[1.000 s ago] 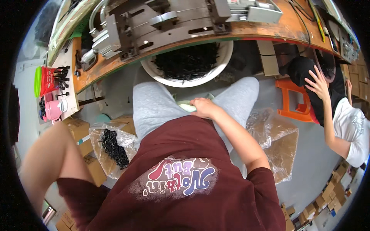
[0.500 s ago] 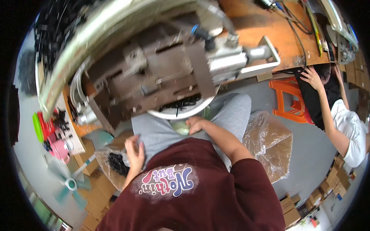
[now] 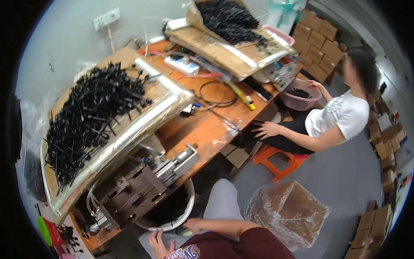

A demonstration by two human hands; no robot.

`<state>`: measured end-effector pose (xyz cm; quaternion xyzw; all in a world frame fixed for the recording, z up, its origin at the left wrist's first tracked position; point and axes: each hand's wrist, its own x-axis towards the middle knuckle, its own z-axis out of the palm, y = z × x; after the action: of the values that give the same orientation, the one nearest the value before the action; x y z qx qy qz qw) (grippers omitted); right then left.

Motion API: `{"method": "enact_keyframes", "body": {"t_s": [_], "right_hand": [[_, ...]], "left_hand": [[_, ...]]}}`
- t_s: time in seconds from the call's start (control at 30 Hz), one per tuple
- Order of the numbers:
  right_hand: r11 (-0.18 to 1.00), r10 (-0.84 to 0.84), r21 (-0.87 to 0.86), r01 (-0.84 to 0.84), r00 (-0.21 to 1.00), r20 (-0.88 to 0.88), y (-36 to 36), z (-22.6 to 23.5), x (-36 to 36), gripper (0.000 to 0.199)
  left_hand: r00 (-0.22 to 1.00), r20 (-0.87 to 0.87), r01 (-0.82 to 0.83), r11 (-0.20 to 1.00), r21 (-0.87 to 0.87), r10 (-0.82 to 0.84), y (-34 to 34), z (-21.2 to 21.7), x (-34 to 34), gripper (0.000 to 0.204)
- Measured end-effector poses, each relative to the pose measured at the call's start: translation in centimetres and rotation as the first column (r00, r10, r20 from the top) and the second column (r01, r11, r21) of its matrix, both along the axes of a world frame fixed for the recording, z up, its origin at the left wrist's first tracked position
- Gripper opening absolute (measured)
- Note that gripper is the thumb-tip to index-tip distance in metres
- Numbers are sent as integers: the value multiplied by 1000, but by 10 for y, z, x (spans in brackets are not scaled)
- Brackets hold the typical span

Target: Assembling black plastic components using a bench-mounted assembly fixture.

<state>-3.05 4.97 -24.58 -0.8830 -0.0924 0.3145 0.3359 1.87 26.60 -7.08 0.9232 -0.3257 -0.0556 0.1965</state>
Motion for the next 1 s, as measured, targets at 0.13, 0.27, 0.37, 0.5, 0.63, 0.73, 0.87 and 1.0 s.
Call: {"method": "enact_keyframes", "body": {"t_s": [0.13,0.27,0.37,0.5,0.63,0.73,0.87,1.0], "right_hand": [[998,-60,-21,61,996,59,5,83,-10,41],[961,-276,75,265,921,274,-9,76,-44,40],[962,-273,93,256,893,358,-8,93,-46,39],[975,-199,-27,220,922,333,1,112,-46,35],[981,-130,-93,168,937,324,2,101,-44,33],[980,-175,-28,197,920,351,2,102,-43,32],[977,-191,-37,212,933,303,-2,100,-44,33],[969,-231,-6,247,914,334,-5,100,-44,35]], "left_hand": [[985,-25,175,975,133,-174,-1,-36,11,81],[958,-127,268,961,72,-258,-21,-31,11,87],[950,-199,260,962,80,-240,-33,-28,9,87],[954,-244,181,984,3,-174,-46,-2,-5,90],[962,-233,151,989,7,-145,-37,-22,1,98],[974,-199,130,985,112,-106,-37,-29,1,101],[973,-209,136,972,190,-96,-38,-30,0,99],[980,-172,138,971,196,-105,-40,-29,1,98]]}}
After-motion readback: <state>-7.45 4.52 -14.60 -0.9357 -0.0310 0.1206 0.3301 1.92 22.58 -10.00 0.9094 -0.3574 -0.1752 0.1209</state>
